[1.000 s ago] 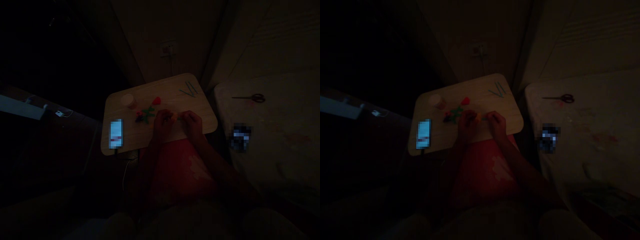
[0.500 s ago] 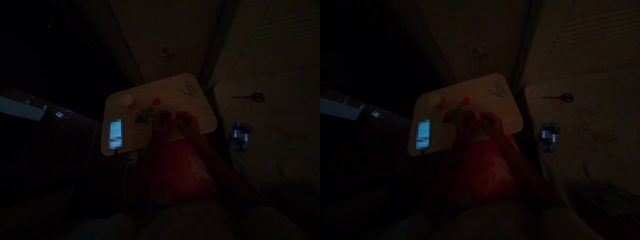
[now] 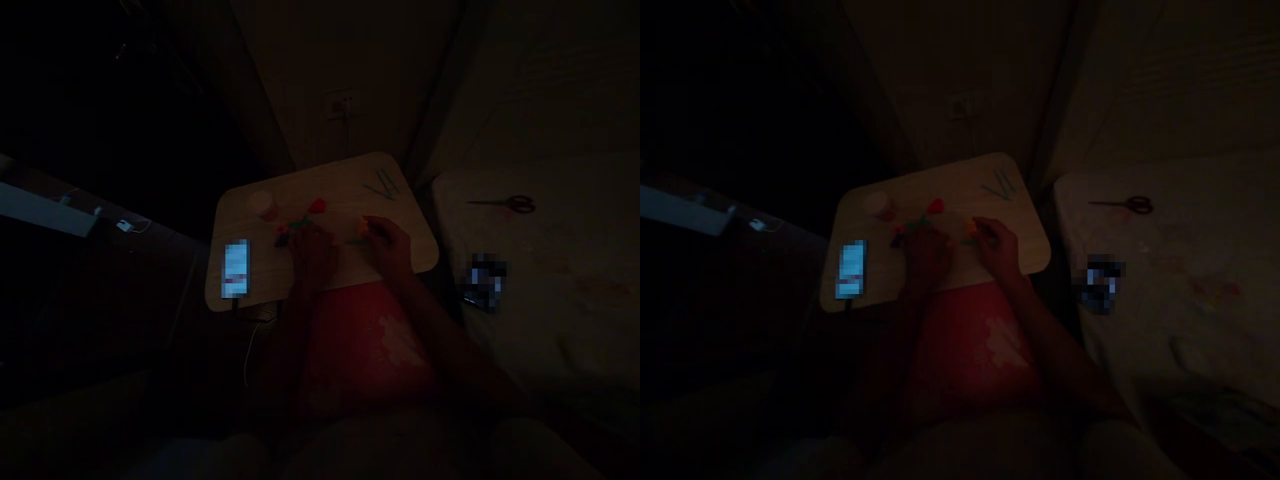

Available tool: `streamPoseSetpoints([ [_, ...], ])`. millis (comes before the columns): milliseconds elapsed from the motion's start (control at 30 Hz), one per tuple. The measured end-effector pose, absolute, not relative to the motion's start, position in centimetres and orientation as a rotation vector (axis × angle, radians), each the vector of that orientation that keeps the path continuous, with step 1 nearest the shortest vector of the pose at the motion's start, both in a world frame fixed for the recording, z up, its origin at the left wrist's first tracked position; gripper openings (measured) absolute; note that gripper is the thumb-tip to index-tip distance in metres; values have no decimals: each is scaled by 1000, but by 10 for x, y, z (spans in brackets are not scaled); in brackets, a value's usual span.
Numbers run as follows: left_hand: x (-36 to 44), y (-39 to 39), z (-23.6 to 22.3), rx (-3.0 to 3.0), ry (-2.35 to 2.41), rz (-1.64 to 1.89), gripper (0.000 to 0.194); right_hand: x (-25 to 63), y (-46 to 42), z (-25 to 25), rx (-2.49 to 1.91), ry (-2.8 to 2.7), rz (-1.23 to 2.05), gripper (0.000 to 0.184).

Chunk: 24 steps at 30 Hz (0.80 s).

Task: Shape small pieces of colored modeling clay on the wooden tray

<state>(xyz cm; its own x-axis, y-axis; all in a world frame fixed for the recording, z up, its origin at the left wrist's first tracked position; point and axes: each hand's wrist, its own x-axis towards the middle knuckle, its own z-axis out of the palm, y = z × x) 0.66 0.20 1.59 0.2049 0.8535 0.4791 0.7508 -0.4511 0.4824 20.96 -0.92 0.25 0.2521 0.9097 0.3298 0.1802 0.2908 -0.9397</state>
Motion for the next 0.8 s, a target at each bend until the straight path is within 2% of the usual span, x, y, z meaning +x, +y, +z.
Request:
streamPoseSetpoints([
  [233, 9, 6, 6, 2278, 1611, 1042, 27, 212, 25, 4, -1401, -1670, 500, 22],
  [367, 8, 9, 1, 2226, 1513, 1092, 27, 211, 27, -2, -1524, -1740, 359, 23],
  [567, 8, 12, -2, 2178, 1421, 1144, 33, 213, 10, 2, -1387, -1738, 139, 38],
  [800, 10, 8, 4, 2382, 1439, 947, 36, 208, -3, -6, -1084, -1901, 64, 18],
])
